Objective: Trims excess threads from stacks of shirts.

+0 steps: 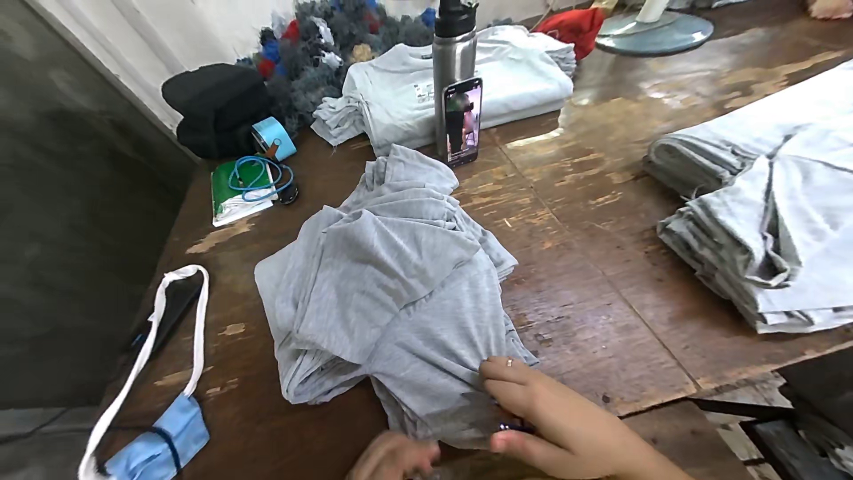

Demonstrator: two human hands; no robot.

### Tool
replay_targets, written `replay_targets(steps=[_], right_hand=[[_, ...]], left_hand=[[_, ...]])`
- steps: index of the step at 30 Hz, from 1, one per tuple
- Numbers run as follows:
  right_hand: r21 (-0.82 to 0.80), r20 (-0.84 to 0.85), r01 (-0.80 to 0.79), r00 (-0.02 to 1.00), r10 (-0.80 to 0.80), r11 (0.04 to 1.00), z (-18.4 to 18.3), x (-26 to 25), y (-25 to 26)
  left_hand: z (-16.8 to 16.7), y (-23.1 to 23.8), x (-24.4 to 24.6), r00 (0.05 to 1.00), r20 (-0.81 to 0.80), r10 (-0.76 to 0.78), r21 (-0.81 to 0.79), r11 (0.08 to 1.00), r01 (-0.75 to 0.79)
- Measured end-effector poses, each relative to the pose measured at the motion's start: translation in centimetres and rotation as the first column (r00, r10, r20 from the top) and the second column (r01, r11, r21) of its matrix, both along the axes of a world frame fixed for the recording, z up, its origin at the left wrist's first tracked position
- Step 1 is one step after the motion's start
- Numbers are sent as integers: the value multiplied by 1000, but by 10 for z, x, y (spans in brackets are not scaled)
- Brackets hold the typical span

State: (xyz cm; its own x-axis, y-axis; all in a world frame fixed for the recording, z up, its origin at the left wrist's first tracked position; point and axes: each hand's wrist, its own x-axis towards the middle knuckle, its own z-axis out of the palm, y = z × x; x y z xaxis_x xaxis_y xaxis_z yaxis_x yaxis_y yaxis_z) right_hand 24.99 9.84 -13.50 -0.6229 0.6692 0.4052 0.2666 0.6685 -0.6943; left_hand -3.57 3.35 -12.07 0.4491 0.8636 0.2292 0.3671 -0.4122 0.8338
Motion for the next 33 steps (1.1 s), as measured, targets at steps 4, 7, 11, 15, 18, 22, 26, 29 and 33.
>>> replay_targets(steps=[4,7,11,15,18,22,26,29,33], right_hand=[[-59,-323,-103,943,79,993,7,-1,0],[-36,-401,-69,915,49,997,8,0,1],[-44,-319,55,946,-66,998,6,-2,4],[-19,-104,141,984,-142,990,-7,-3,3],[91,12,117,993,-119,989,-22,-1,-1],[152,29,66,997,-71,986,-34,3,-1],[182,85,25,996,-41,983,-32,4,-2],[226,120,28,991,-56,974,-33,1,-3],[186,85,-18,996,2,982,-24,3,-9]], left_hand=[[-12,10,42,857,-246,453,252,884,-395],[-9,22,45,893,6,449,272,859,-434],[30,51,19,724,621,300,-36,934,-356],[52,71,-4,617,764,190,42,939,-341],[35,59,11,868,473,149,97,971,-220],[-5,45,41,944,-288,161,291,954,-74],[-22,40,55,905,-336,263,392,912,-120],[-19,39,50,923,-319,216,384,920,-82],[-14,31,54,939,-328,105,331,943,11]])
